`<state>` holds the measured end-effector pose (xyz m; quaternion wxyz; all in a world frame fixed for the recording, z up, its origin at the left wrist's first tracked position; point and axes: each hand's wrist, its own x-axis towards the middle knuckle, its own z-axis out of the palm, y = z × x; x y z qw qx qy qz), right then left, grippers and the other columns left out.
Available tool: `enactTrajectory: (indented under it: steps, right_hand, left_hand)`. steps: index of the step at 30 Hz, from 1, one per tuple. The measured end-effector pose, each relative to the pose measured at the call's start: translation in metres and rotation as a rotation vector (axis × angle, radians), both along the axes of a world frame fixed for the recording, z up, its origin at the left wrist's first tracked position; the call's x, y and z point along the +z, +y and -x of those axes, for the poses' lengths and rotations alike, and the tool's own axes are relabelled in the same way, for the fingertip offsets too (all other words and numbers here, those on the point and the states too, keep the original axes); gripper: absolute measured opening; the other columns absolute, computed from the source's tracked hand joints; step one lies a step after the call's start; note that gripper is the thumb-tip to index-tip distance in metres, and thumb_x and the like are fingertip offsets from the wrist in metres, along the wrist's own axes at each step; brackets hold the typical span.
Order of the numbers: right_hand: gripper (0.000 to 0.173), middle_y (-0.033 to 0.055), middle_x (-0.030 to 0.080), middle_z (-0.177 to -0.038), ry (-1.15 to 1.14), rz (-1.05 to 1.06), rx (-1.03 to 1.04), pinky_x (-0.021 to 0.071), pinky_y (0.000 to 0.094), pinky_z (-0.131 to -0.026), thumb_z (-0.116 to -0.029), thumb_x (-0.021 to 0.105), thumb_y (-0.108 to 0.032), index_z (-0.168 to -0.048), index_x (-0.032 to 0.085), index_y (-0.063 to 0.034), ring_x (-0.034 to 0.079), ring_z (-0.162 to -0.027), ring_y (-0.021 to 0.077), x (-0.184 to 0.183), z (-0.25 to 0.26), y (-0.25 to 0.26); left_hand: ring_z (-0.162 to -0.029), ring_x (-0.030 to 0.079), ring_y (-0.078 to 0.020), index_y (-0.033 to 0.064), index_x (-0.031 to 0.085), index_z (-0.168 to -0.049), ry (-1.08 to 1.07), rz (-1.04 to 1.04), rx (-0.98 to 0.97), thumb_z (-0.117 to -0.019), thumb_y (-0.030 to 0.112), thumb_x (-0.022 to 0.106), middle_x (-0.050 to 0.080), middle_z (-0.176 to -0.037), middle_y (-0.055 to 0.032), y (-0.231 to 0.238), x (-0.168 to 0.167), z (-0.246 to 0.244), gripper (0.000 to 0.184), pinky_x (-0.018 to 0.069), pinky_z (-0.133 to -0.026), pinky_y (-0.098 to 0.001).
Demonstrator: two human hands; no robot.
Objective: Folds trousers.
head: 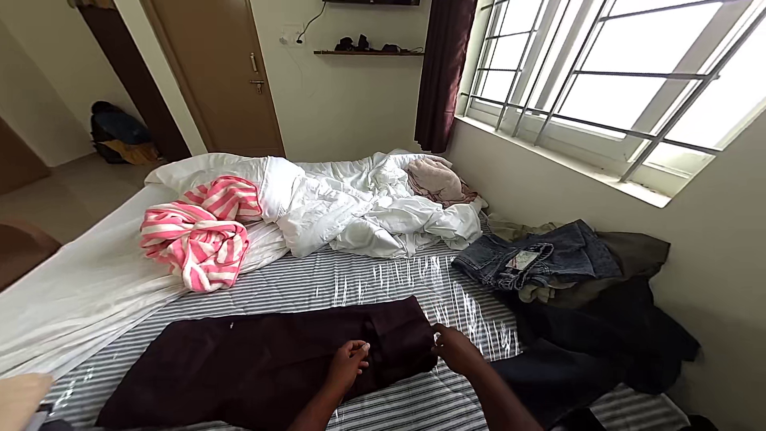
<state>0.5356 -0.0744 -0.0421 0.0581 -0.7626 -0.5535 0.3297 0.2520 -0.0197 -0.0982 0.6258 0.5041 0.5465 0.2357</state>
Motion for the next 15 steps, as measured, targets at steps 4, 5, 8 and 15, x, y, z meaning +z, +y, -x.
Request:
enactTrajectory:
  steps: [4, 5, 8, 15]
  right_hand:
    - [0.045, 0.0217, 0.067, -0.122, -0.044, 0.034, -0.004, 0.0523, 0.0659, -0.092, -0.0908, 0.070, -0.018, -0.134, 0.061, -0.0115, 0.065, -0.113, 0.0419, -0.016, 0.001, 0.010]
    - [0.047, 0.0238, 0.064, -0.126, -0.051, 0.039, -0.016, 0.0525, 0.0664, -0.091, -0.0893, 0.072, -0.018, -0.134, 0.061, -0.0118, 0.064, -0.114, 0.0435, -0.018, 0.001, 0.011]
    - [0.048, 0.0279, 0.054, -0.139, -0.087, 0.055, -0.036, 0.0530, 0.0662, -0.091, -0.0856, 0.076, -0.017, -0.132, 0.063, -0.0132, 0.059, -0.122, 0.0475, -0.018, 0.003, 0.015]
    - [0.036, 0.0220, 0.066, -0.127, -0.161, 0.098, 0.071, 0.0528, 0.0680, -0.088, -0.0890, 0.067, -0.010, -0.125, 0.066, -0.0074, 0.064, -0.118, 0.0434, -0.021, 0.010, 0.012]
  left_hand:
    - [-0.098, 0.073, -0.0298, 0.0009, 0.062, -0.129, 0.234, 0.062, 0.078, -0.1024, 0.048, 0.060, 0.073, -0.112, -0.0173, 0.002, 0.003, -0.036, 0.054, 0.0592, -0.085, -0.0486]
    - [-0.104, 0.071, -0.0333, 0.0020, 0.060, -0.133, 0.300, 0.057, 0.107, -0.0994, 0.054, 0.062, 0.071, -0.118, -0.0197, 0.003, 0.004, -0.046, 0.062, 0.0584, -0.088, -0.0524]
    - [-0.138, 0.044, -0.0489, 0.0007, 0.038, -0.153, 0.321, 0.097, 0.330, -0.0886, 0.055, 0.076, 0.039, -0.152, -0.0348, 0.008, 0.019, -0.078, 0.092, 0.0443, -0.106, -0.0622]
    - [-0.121, 0.059, -0.0402, -0.0099, 0.059, -0.130, 0.158, 0.014, 0.464, -0.0963, 0.023, 0.074, 0.060, -0.130, -0.0313, 0.034, 0.020, -0.107, 0.049, 0.0475, -0.101, -0.0545]
